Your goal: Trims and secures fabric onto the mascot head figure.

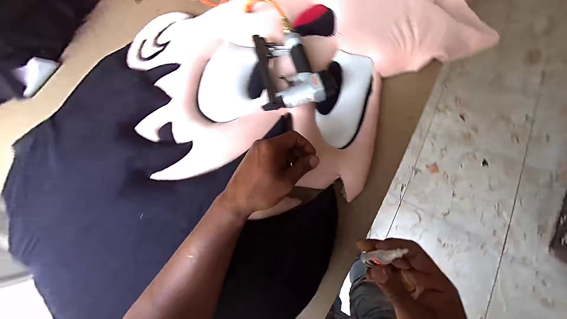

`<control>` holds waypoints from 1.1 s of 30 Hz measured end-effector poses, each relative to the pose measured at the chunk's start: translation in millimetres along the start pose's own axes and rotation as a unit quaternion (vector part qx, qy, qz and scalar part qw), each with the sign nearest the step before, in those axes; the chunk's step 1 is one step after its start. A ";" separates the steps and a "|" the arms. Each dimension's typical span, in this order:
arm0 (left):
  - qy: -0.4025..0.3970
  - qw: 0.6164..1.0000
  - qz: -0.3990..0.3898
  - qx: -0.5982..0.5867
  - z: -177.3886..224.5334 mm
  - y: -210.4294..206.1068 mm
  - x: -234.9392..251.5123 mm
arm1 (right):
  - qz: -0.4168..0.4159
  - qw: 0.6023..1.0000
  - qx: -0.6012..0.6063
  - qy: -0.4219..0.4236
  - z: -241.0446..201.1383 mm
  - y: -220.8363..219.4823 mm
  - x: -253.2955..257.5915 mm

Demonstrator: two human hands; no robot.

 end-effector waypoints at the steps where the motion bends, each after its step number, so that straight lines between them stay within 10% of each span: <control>1: -0.008 0.999 0.028 -0.019 9.0 13.0 -20.2 | -0.034 0.999 -0.013 0.004 -4.2 -6.7 -2.4; 7: 0.047 0.986 0.127 -0.101 43.8 54.4 -233.2 | -0.297 0.950 -0.088 0.040 -2.3 -65.2 -39.2; 13: 0.292 0.933 0.187 0.094 21.9 -28.9 -412.0 | -0.477 0.855 -0.204 0.025 31.8 -127.5 -92.9; 25: 0.317 0.861 0.396 0.011 23.2 -94.5 -482.5 | -0.506 0.772 -0.380 0.064 36.0 -171.0 -122.3; 33: 0.254 0.897 0.363 0.002 19.8 -84.6 -499.4 | -0.529 0.746 -0.400 0.059 39.7 -180.6 -138.9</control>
Point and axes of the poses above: each hand's wrist, its own x-axis towards the middle knuckle, its own y-axis out of the back of the hand, z = x × y, the point moved 3 cm from there along x, towards the middle knuckle, and after that the axes turned 6 degrees about -x, right-handed, at the moved point
